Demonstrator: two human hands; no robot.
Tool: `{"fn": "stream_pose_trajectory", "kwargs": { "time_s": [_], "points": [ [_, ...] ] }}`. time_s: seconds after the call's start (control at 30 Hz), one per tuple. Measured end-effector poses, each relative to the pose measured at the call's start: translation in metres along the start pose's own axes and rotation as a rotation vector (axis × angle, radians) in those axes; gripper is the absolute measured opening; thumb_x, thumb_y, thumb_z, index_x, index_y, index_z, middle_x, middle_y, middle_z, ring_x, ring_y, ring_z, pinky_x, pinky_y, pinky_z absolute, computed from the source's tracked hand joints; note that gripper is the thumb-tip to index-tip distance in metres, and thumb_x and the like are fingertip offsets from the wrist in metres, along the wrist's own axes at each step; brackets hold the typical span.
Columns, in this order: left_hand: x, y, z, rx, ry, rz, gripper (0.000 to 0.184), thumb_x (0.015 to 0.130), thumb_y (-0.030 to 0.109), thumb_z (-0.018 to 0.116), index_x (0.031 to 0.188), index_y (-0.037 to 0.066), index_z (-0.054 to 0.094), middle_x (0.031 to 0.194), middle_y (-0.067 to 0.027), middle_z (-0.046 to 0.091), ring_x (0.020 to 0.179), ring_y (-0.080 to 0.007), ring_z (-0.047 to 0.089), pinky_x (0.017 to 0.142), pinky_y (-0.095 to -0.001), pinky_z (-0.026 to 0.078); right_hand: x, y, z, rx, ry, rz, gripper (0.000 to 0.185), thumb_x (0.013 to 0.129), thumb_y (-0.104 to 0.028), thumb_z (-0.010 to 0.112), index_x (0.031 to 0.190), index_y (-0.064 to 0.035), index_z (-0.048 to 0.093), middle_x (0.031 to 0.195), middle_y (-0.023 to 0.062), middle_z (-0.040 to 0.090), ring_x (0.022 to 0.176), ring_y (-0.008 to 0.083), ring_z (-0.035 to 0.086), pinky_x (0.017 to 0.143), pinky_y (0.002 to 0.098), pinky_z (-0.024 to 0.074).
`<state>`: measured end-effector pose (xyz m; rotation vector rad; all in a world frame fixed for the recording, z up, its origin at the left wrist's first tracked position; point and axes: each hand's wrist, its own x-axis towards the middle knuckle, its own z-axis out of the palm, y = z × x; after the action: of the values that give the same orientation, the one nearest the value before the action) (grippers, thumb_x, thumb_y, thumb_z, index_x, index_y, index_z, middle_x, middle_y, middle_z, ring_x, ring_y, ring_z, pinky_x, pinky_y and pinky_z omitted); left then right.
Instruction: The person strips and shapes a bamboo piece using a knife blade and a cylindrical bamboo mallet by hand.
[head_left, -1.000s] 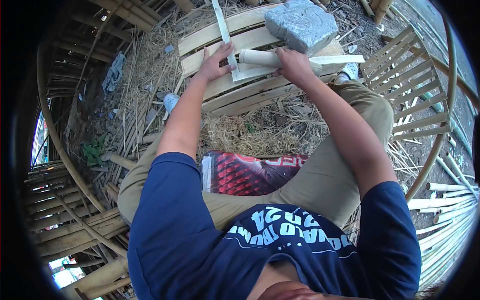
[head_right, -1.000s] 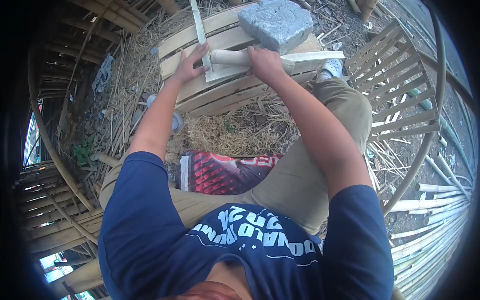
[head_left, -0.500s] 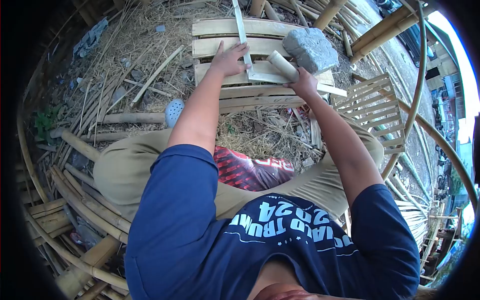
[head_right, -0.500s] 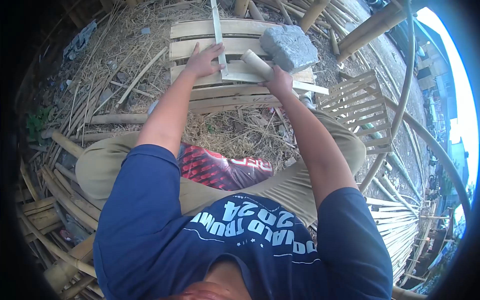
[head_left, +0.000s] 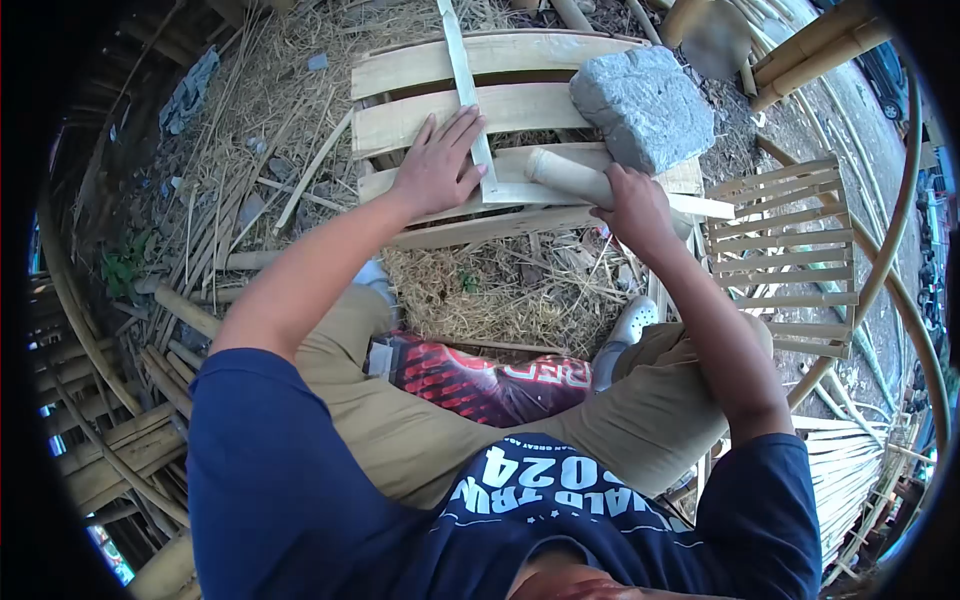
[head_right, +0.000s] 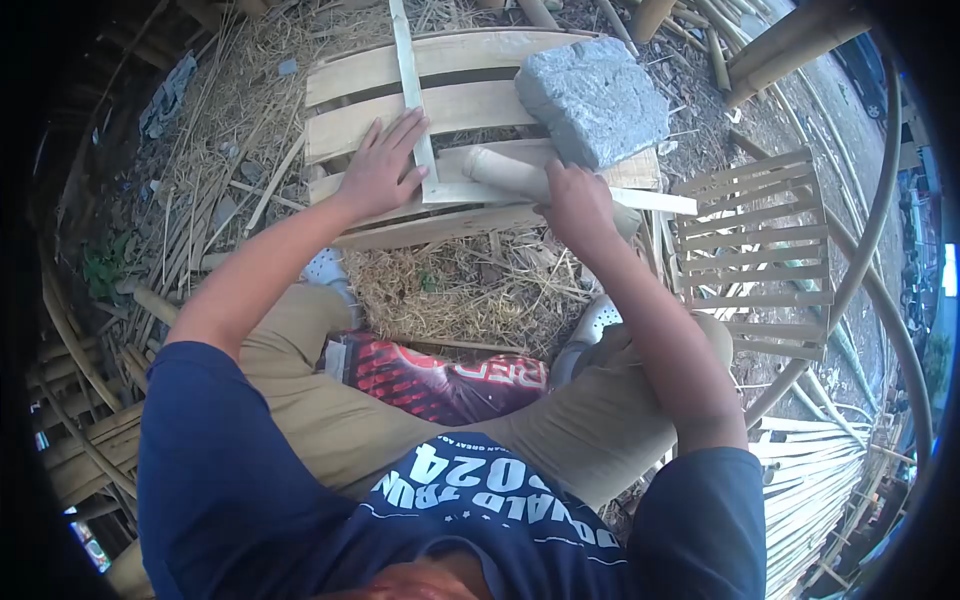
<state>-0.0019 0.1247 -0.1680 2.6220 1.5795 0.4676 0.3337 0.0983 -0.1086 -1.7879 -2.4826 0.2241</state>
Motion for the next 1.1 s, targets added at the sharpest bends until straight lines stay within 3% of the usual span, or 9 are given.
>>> {"fn": "stream_pose_trajectory", "kwargs": {
  "time_s": [0.2,0.3,0.5,0.53,0.77,0.93,1.03,1.07,1.1],
  "points": [
    [0.016,0.008,-0.023,-0.053,-0.153,-0.032,0.082,0.095,0.034,0.062,0.165,0.004,0.032,0.173,-0.0184,0.030,0.162,-0.0341,0.026,0.130,-0.0607,0.011,0.008,-0.003,-0.021,0.109,-0.090,-0.166,0.043,0.078,-0.018,0.088,0.106,-0.0034,0.059,0.104,0.0170,0.066,0.102,0.0386,0.065,0.090,0.0493,0.0522],
    [0.030,0.009,-0.019,-0.092,-0.210,-0.046,0.084,0.094,0.035,0.063,0.165,0.003,0.032,0.172,-0.0201,0.030,0.162,-0.0358,0.026,0.130,-0.0613,0.010,0.010,0.005,-0.046,0.056,-0.161,-0.194,0.031,0.078,-0.004,0.073,0.105,-0.0027,0.059,0.104,0.0180,0.067,0.098,0.0354,0.069,0.083,0.0440,0.0572],
    [0.024,0.000,-0.019,-0.127,-0.220,-0.060,0.084,0.093,0.039,0.065,0.163,0.003,0.037,0.171,-0.0199,0.034,0.160,-0.0363,0.031,0.129,-0.0617,0.012,0.020,0.006,-0.081,0.263,-0.504,-0.052,0.039,0.085,-0.021,0.083,0.105,-0.0007,0.057,0.091,0.0176,0.070,0.081,0.0372,0.073,0.070,0.0456,0.0584],
    [0.022,0.003,-0.019,-0.141,-0.221,-0.071,0.084,0.093,0.039,0.066,0.163,0.003,0.038,0.171,-0.0196,0.034,0.160,-0.0359,0.031,0.129,-0.0616,0.012,0.015,0.009,-0.074,0.309,-0.470,-0.057,0.050,0.084,-0.031,0.087,0.107,0.0003,0.056,0.084,0.0173,0.070,0.078,0.0381,0.073,0.071,0.0470,0.0581],
    [0.024,0.000,-0.018,-0.135,-0.132,-0.017,0.082,0.093,0.036,0.068,0.162,0.004,0.038,0.171,-0.0183,0.035,0.160,-0.0340,0.031,0.129,-0.0612,0.012,-0.015,-0.023,-0.079,0.267,-0.228,0.149,0.050,0.083,-0.029,0.088,0.109,0.0014,0.058,0.084,0.0188,0.069,0.083,0.0389,0.072,0.074,0.0501,0.0560],
    [0.015,-0.013,-0.015,-0.307,-0.161,0.004,0.093,0.093,0.042,0.075,0.168,0.010,0.030,0.174,-0.0156,0.030,0.163,-0.0323,0.023,0.130,-0.0628,0.009,-0.023,-0.054,-0.065,0.436,-0.064,0.311,0.043,0.085,-0.027,0.085,0.102,0.0042,0.061,0.091,0.0241,0.071,0.092,0.0462,0.071,0.084,0.0530,0.0552],
    [0.025,-0.014,-0.049,-0.303,-0.376,0.020,0.097,0.094,0.045,0.076,0.169,0.011,0.026,0.176,-0.0176,0.024,0.165,-0.0354,0.015,0.130,-0.0658,0.008,-0.028,-0.054,-0.039,0.426,0.003,0.390,0.046,0.087,-0.031,0.084,0.104,0.0057,0.063,0.098,0.0272,0.071,0.096,0.0458,0.070,0.086,0.0518,0.0537],
    [0.026,-0.011,-0.071,-0.310,-0.512,-0.017,0.090,0.098,0.041,0.072,0.169,0.010,0.025,0.177,-0.0206,0.018,0.165,-0.0376,0.010,0.129,-0.0680,0.007,-0.030,-0.057,-0.032,0.414,0.034,0.424,0.047,0.086,-0.032,0.084,0.104,0.0060,0.063,0.100,0.0277,0.071,0.098,0.0456,0.070,0.088,0.0511,0.0537],
    [0.026,-0.009,-0.084,-0.280,-0.506,-0.001,0.085,0.100,0.036,0.070,0.169,0.010,0.026,0.177,-0.0200,0.019,0.165,-0.0390,0.010,0.129,-0.0683,0.007,-0.030,-0.059,-0.029,0.401,0.069,0.455,0.048,0.086,-0.033,0.084,0.105,0.0064,0.064,0.102,0.0282,0.071,0.099,0.0454,0.070,0.089,0.0505,0.0537]
  ]
}}
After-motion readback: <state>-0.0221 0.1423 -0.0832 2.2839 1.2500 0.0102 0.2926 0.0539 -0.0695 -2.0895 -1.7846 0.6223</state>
